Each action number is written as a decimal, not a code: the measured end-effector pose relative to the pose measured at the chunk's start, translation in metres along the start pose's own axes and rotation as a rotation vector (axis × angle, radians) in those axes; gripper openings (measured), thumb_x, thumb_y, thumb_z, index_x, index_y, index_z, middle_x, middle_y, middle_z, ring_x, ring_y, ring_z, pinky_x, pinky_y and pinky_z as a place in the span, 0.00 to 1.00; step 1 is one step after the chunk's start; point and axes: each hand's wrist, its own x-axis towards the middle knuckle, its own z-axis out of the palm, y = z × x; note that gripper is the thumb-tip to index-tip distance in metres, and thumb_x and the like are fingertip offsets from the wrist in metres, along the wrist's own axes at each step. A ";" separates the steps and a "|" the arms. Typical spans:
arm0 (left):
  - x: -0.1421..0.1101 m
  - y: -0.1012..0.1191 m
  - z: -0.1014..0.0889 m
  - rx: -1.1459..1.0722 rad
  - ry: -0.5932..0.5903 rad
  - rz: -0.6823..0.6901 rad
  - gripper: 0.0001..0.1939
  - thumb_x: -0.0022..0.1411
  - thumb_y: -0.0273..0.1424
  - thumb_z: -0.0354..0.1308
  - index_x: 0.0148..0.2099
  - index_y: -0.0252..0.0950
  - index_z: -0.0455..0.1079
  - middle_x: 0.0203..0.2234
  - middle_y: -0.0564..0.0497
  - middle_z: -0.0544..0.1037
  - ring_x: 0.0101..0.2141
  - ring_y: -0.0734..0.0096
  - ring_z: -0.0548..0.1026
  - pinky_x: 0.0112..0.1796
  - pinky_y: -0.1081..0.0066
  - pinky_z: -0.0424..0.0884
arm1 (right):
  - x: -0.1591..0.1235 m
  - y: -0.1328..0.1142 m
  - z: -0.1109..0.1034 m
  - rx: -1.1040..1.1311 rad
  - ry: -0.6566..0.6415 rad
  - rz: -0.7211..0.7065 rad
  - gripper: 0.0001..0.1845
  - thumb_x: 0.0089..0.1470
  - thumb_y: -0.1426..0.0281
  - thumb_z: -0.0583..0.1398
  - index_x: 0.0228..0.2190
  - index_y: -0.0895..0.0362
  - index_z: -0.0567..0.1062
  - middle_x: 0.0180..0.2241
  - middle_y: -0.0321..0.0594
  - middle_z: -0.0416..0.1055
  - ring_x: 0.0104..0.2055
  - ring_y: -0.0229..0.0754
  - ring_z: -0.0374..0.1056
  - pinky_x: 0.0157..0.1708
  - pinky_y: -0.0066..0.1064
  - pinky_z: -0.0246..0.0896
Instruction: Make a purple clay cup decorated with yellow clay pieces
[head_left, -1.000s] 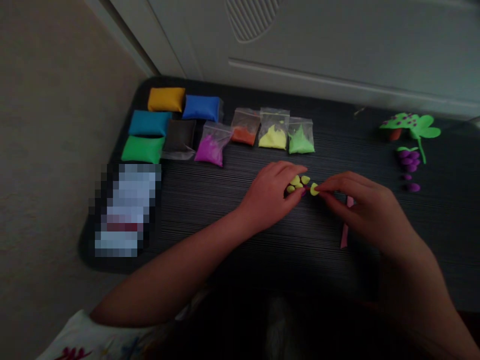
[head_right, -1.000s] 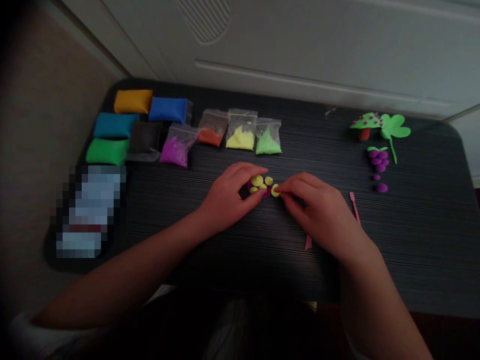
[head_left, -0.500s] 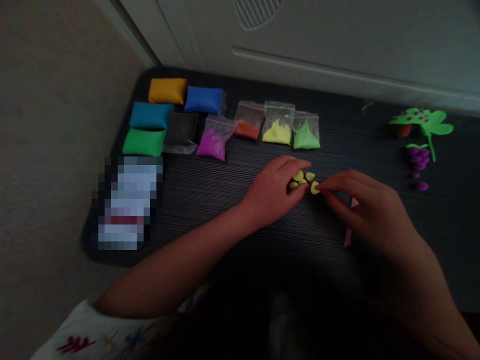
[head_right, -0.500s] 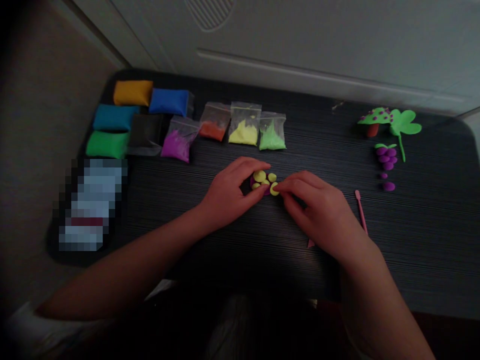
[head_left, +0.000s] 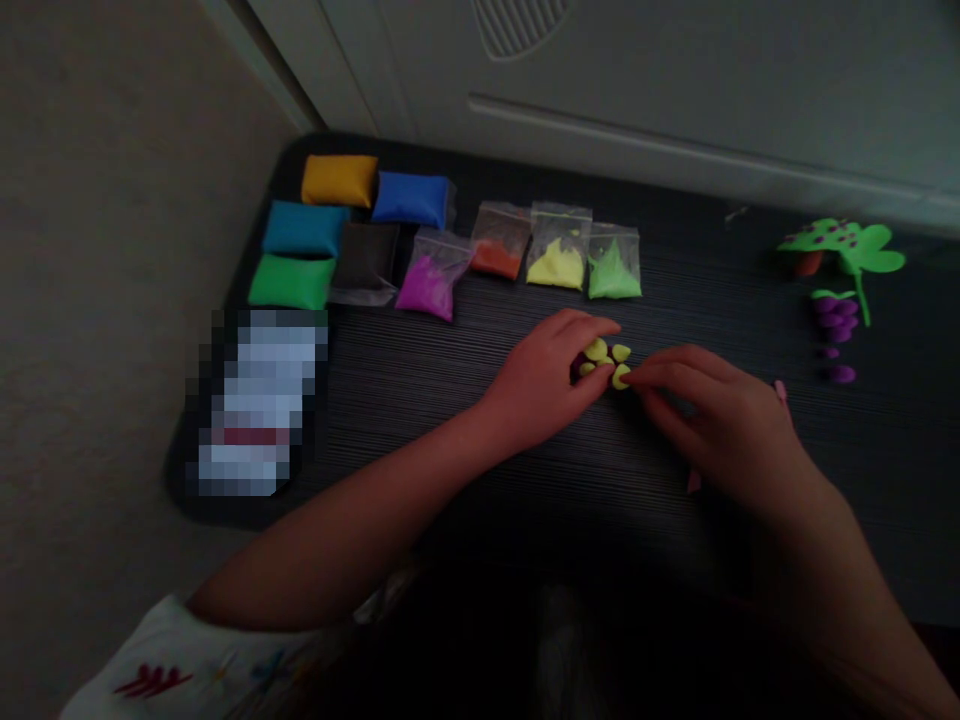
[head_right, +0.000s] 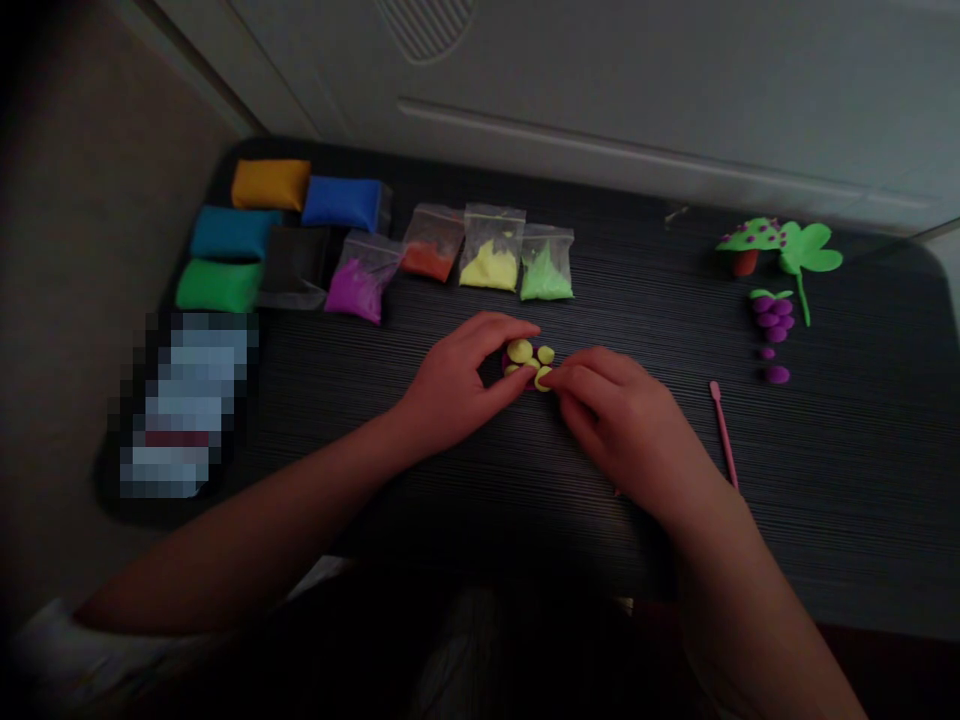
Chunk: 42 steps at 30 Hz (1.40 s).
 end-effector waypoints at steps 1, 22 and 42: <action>0.000 0.000 0.000 -0.001 0.001 -0.002 0.15 0.56 0.26 0.55 0.48 0.32 0.66 0.41 0.49 0.72 0.44 0.71 0.69 0.46 0.69 0.66 | 0.000 0.001 0.001 -0.005 -0.007 -0.007 0.12 0.54 0.75 0.54 0.39 0.52 0.71 0.38 0.39 0.69 0.39 0.39 0.67 0.39 0.32 0.63; -0.002 -0.007 -0.013 -0.050 -0.203 0.115 0.28 0.56 0.23 0.53 0.59 0.34 0.53 0.53 0.45 0.64 0.54 0.67 0.62 0.55 0.64 0.58 | 0.001 -0.002 0.006 -0.016 0.035 -0.004 0.09 0.52 0.73 0.57 0.38 0.58 0.70 0.37 0.41 0.70 0.40 0.40 0.66 0.41 0.32 0.62; -0.003 -0.008 -0.011 -0.046 -0.177 0.100 0.26 0.56 0.23 0.53 0.58 0.34 0.55 0.51 0.45 0.65 0.52 0.68 0.63 0.54 0.65 0.60 | 0.003 -0.002 0.002 0.014 0.038 0.086 0.07 0.52 0.72 0.58 0.36 0.56 0.71 0.35 0.38 0.70 0.38 0.38 0.67 0.37 0.29 0.61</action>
